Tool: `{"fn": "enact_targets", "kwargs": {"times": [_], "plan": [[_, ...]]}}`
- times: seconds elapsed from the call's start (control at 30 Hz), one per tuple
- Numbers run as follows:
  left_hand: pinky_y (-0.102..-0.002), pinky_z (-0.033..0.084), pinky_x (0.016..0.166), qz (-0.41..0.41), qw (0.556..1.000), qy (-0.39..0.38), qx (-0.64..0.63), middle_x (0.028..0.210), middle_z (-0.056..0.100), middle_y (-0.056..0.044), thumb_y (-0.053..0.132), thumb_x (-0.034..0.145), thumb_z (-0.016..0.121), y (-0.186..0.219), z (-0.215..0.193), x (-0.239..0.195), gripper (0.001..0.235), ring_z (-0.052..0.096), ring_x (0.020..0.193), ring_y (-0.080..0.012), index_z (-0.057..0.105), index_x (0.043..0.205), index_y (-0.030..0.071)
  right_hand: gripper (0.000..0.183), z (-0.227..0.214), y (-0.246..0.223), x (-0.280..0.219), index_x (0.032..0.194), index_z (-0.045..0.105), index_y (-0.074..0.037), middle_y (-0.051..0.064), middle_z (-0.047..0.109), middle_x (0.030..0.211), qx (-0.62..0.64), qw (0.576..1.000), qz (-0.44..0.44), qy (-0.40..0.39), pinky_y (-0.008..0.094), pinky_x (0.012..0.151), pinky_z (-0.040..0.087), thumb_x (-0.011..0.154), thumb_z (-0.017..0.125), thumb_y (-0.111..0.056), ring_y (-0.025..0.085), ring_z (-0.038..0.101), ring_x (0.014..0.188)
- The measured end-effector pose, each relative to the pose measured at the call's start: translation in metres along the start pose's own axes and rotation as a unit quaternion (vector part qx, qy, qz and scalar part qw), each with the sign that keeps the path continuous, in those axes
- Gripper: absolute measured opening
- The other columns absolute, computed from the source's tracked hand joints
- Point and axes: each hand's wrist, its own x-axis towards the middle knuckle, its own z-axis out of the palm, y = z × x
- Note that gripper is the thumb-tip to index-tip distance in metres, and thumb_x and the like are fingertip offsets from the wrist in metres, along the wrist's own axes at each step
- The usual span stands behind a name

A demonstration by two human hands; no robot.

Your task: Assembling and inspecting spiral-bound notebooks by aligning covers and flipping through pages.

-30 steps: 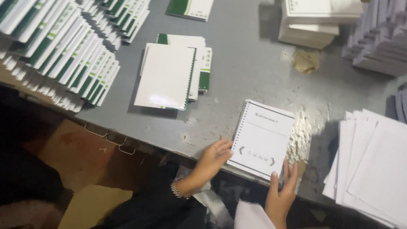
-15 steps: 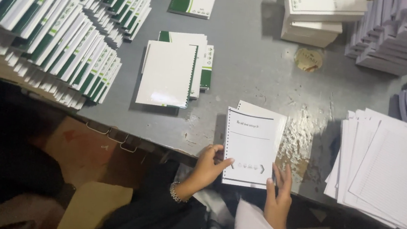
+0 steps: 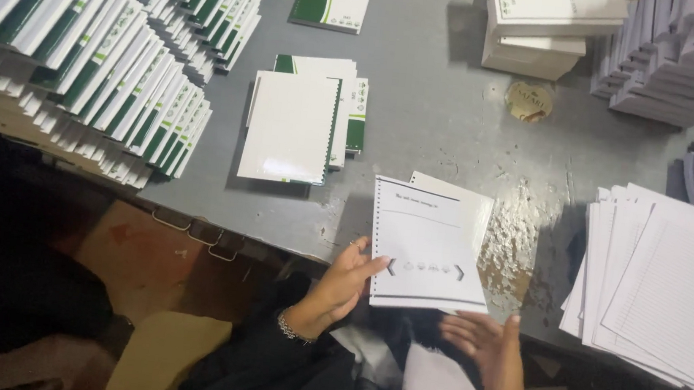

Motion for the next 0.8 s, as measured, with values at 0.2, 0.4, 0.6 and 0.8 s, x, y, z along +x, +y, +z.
{"fn": "enact_targets", "kwargs": {"times": [0.2, 0.4, 0.6, 0.8], "plan": [[-0.038, 0.064, 0.091, -0.032, 0.986, -0.097, 0.131, 0.124, 0.071, -0.023, 0.006, 0.093, 0.066, 0.009, 0.020, -0.021, 0.057, 0.073, 0.108, -0.0279, 0.042, 0.144, -0.003, 0.086, 0.041, -0.079, -0.022, 0.147, 0.046, 0.009, 0.031, 0.056, 0.141, 0.191, 0.970, 0.131, -0.077, 0.053, 0.103, 0.041, 0.095, 0.033, -0.059, 0.045, 0.054, 0.124], [-0.039, 0.053, 0.099, 0.208, 0.825, -0.251, 0.462, 0.145, 0.059, -0.017, 0.049, 0.104, 0.037, 0.034, 0.014, -0.019, 0.066, 0.068, 0.118, -0.0285, 0.050, 0.145, -0.001, 0.054, 0.043, -0.138, -0.046, 0.152, 0.045, -0.002, 0.015, 0.059, 0.147, -0.069, 0.986, 0.142, 0.060, 0.036, 0.119, 0.039, 0.097, 0.045, -0.002, 0.027, 0.055, 0.134], [-0.052, 0.016, 0.128, 0.391, 0.632, -0.223, 0.631, 0.164, 0.033, -0.015, 0.016, 0.097, 0.068, -0.019, -0.011, 0.021, 0.057, 0.032, 0.154, -0.0304, 0.048, 0.150, 0.006, 0.062, -0.021, -0.102, -0.032, 0.158, 0.043, 0.000, 0.012, 0.070, 0.113, 0.011, 0.986, -0.098, 0.133, 0.019, 0.076, 0.055, 0.098, 0.060, -0.008, 0.013, 0.069, 0.093], [-0.070, 0.036, 0.111, 0.487, 0.454, 0.038, 0.745, 0.155, 0.039, -0.034, 0.045, 0.091, 0.074, -0.111, 0.010, 0.031, 0.078, 0.048, 0.134, -0.0539, 0.041, 0.151, 0.007, 0.052, 0.023, -0.153, -0.057, 0.151, 0.052, -0.003, 0.005, 0.067, 0.128, 0.024, 0.978, -0.173, 0.112, 0.019, 0.098, 0.055, 0.100, 0.048, -0.008, 0.011, 0.066, 0.111]]}}
